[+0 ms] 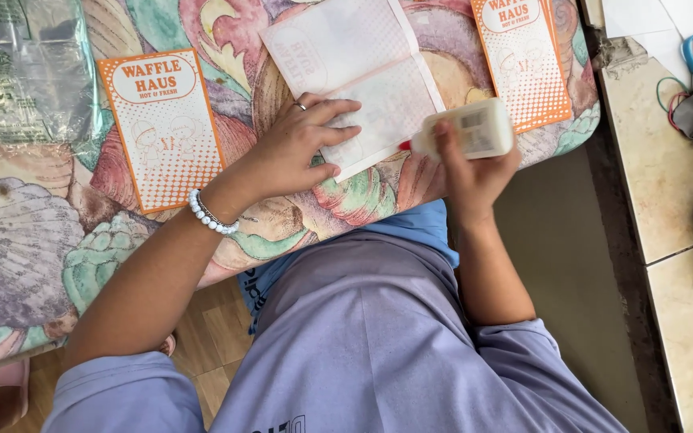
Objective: Applying glue to the edges of paper bags and folding them to complete assembly.
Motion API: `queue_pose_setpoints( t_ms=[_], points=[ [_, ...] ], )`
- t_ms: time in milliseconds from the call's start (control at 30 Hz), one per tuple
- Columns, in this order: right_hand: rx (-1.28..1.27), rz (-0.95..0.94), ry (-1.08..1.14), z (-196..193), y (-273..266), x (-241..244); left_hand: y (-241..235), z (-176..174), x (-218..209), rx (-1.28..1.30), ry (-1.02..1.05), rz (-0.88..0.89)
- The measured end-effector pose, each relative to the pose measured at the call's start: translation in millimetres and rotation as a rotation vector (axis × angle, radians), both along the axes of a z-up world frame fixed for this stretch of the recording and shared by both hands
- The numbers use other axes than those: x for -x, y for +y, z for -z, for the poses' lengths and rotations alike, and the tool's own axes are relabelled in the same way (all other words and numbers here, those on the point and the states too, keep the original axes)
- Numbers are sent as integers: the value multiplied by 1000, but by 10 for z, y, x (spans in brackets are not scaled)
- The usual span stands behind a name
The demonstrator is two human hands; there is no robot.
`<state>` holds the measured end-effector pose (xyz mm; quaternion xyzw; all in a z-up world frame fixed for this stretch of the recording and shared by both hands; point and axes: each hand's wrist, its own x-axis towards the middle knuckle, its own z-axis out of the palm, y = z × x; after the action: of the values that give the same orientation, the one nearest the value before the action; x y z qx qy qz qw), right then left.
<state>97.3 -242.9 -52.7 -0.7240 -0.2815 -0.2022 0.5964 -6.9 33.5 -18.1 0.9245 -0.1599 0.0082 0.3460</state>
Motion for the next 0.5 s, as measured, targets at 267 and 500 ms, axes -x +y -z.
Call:
queue_pose_setpoints(
  t_ms=[267, 500],
  points=[
    [-2, -11, 37, -163, 159, 200, -14, -55, 2, 22, 12, 1],
    [7, 31, -37, -78, -140, -191, -11, -31, -7, 11, 2, 2]
  ],
)
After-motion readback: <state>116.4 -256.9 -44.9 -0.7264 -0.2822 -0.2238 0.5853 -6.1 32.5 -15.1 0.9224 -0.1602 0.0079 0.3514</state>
